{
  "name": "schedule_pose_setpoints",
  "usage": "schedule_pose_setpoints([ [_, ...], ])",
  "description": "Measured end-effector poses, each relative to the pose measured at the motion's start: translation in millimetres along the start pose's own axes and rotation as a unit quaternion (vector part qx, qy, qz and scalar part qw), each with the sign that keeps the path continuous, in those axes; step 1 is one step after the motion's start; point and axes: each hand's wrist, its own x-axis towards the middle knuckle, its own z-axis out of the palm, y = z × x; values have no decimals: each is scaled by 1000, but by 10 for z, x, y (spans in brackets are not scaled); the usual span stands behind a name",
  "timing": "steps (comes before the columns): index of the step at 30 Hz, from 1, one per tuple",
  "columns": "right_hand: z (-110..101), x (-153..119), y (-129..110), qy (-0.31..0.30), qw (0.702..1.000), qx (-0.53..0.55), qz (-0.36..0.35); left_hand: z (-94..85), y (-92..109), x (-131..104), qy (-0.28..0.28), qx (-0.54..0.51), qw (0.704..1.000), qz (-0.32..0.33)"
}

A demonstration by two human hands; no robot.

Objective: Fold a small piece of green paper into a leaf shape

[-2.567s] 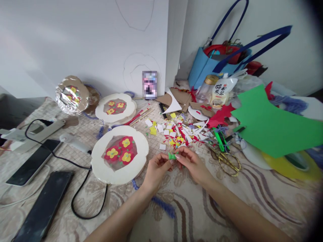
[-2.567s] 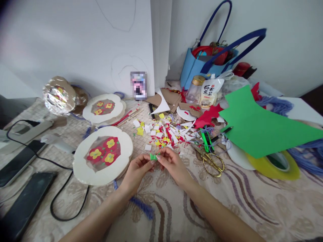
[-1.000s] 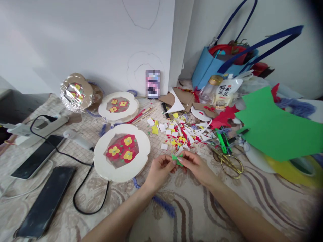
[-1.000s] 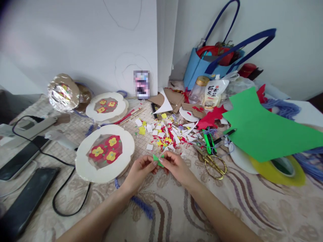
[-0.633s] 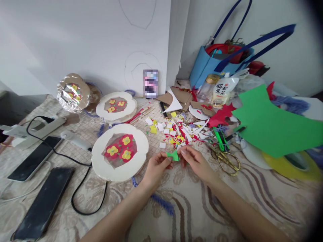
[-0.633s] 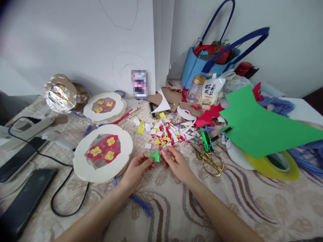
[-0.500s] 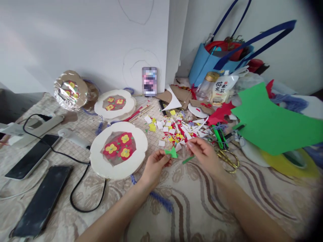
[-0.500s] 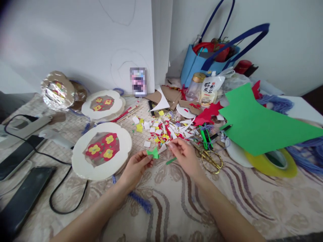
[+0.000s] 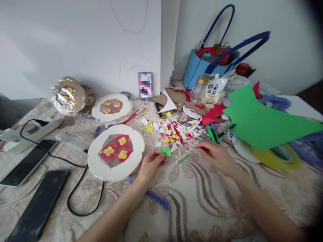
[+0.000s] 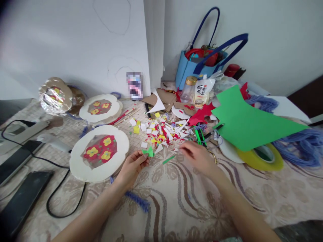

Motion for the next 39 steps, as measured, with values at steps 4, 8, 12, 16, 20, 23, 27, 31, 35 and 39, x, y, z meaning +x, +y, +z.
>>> schedule_pose_setpoints([
  [4, -191, -167, 230, 8, 997, -65, 44, 35, 38, 20, -6, 4, 1000, 7],
  [8, -22, -116, 33, -105, 993, -40, -26, 119, 40, 46, -10, 13, 1000, 7],
  [12, 248, 55, -163, -149, 982, -69, -90, 185, 24, 85, -31, 24, 999, 2],
  [16, 345, 121, -178, -161, 976, -120, -88, 187, 26, 156, -30, 11, 999, 13],
  [20, 307, 110, -171, -167, 978, -98, -75, 166, 40, 212, -25, -3, 999, 20],
  [23, 246, 165, -133, -142, 988, -38, -54, 158, 51, 224, -22, -11, 999, 20],
  [27, 160, 338, -37, -92, 994, -27, -47, 152, 62, 226, -22, -4, 1000, 21],
  [31, 172, 454, -121, -8, 1000, 20, -12, 144, 59, 233, -21, 7, 999, 24],
  [35, 350, 448, -389, -55, 966, 244, 60, 135, 30, 234, -19, 42, 998, 47],
  [39, 514, 436, -547, -87, 909, 384, 136, 138, -7, 210, -24, 83, 994, 70],
])
